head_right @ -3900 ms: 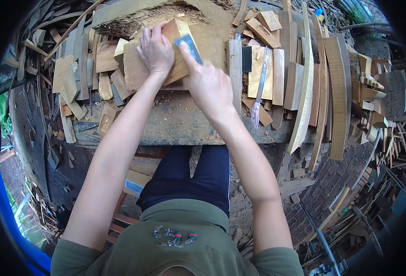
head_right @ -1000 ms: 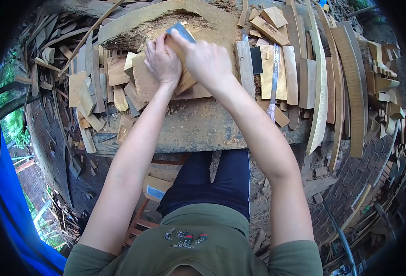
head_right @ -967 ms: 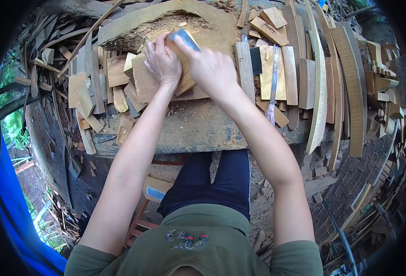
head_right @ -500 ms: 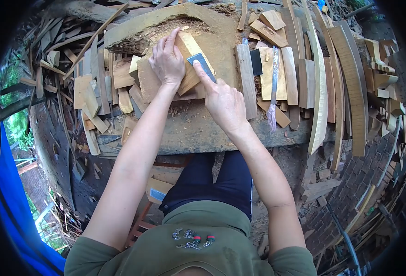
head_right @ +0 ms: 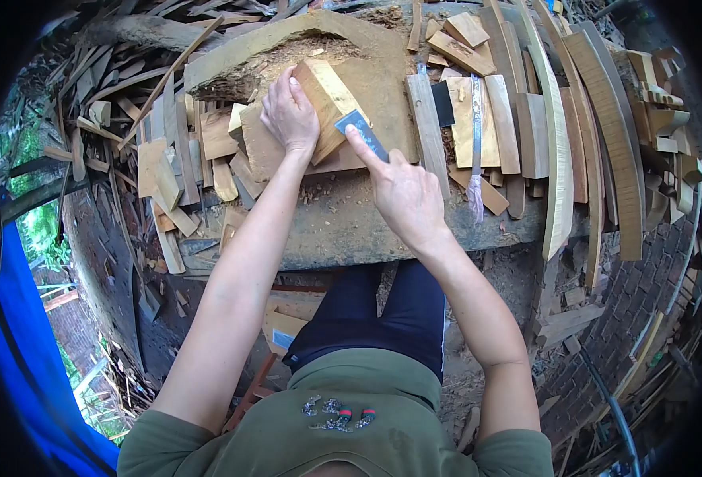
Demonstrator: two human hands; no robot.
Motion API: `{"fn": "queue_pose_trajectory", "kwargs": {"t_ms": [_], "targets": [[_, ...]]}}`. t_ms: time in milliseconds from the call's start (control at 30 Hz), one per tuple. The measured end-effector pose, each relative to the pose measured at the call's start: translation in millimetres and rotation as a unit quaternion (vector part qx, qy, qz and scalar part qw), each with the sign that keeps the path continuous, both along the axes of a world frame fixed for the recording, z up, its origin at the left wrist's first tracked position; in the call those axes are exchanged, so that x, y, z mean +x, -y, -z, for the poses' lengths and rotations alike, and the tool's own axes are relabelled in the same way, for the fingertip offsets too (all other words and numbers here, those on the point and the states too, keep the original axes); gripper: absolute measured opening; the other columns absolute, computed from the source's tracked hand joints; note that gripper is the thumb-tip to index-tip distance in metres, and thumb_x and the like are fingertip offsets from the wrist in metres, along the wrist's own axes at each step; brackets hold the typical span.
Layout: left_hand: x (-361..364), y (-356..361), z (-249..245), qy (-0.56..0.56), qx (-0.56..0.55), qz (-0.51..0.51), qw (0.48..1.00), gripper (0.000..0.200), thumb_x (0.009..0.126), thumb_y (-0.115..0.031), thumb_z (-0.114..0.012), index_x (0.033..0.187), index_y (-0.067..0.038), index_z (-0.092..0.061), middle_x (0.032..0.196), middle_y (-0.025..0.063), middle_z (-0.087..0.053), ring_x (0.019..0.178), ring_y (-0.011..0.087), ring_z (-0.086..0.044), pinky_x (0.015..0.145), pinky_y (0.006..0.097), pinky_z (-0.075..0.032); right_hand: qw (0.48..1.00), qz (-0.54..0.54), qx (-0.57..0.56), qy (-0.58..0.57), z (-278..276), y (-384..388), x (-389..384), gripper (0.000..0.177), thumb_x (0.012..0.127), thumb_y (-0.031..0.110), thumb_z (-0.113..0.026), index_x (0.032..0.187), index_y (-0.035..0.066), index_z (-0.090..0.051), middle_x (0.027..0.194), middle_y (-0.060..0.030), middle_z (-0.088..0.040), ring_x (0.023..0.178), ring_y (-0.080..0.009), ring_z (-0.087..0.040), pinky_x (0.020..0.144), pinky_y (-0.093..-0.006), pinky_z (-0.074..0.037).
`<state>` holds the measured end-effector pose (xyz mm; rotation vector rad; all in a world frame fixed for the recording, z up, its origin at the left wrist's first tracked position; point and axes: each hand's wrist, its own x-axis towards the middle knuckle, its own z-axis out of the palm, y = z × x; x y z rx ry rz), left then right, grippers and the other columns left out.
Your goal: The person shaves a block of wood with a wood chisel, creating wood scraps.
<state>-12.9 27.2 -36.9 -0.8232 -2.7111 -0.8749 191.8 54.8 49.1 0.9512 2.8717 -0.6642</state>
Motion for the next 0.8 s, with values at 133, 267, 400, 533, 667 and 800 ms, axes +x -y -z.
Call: {"fn": "queue_pose_trajectory", "kwargs": {"t_ms": [133,267,400,533,667,800], "targets": [[0,1,1,-0.006,0.007,0.0,1.0,0.032,0.103,-0.03,-0.042,0.128,-0.02,-0.06,0.12,0.0019,-0.063,0.115,0.0258,-0.055,0.101,0.0446,-0.037,1.0,0.0,-0.005,-0.018,1,-3,-5,0.064,0.097,0.01,-0.049,0.151,0.04,-0.036,0.074,-0.0157,-0.059,0.06,-0.0334,-0.067,0.053,-0.0448,-0.056],[1,0,-2,-0.006,-0.015,-0.007,1.0,0.032,0.103,-0.03,-0.042,0.128,-0.02,-0.06,0.12,0.002,-0.062,0.115,0.0253,-0.054,0.101,0.0444,-0.036,1.0,-0.015,0.005,-0.001,-1,-2,-11,0.06,0.098,0.011,-0.048,0.15,0.039,-0.039,0.074,-0.0158,-0.059,0.06,-0.0331,-0.067,0.055,-0.045,-0.056],[1,1,-3,-0.003,-0.018,0.0,1.0,0.032,0.103,-0.03,-0.042,0.129,-0.02,-0.059,0.12,0.003,-0.061,0.117,0.0249,-0.053,0.101,0.044,-0.035,1.0,0.003,0.0,-0.03,1,-9,-19,0.063,0.096,0.011,-0.051,0.15,0.04,-0.038,0.074,-0.0177,-0.061,0.062,-0.0338,-0.068,0.056,-0.0453,-0.056],[2,-1,-1,-0.009,-0.005,-0.003,1.0,0.028,0.101,-0.026,-0.046,0.125,-0.019,-0.06,0.113,0.0033,-0.061,0.117,0.024,-0.051,0.103,0.0436,-0.032,1.0,-0.003,-0.013,0.001,-5,-11,-24,0.067,0.092,0.01,-0.054,0.151,0.037,-0.038,0.075,-0.0194,-0.064,0.064,-0.0358,-0.069,0.057,-0.0455,-0.057],[1,0,-3,0.004,-0.005,0.006,1.0,0.029,0.101,-0.026,-0.046,0.125,-0.019,-0.06,0.113,0.0032,-0.061,0.116,0.0241,-0.052,0.103,0.044,-0.033,0.997,0.002,0.01,-0.077,7,-24,-53,0.069,0.09,0.007,-0.053,0.151,0.035,-0.038,0.075,-0.0196,-0.065,0.062,-0.0357,-0.069,0.055,-0.0459,-0.057],[3,-1,-2,-0.002,-0.009,0.002,1.0,0.029,0.101,-0.026,-0.046,0.125,-0.019,-0.06,0.113,0.0031,-0.061,0.115,0.0242,-0.052,0.102,0.0439,-0.033,0.998,-0.009,0.023,-0.063,4,-15,-31,0.07,0.087,0.006,-0.055,0.151,0.032,-0.04,0.074,-0.0194,-0.066,0.06,-0.0355,-0.068,0.054,-0.0455,-0.057]]}}
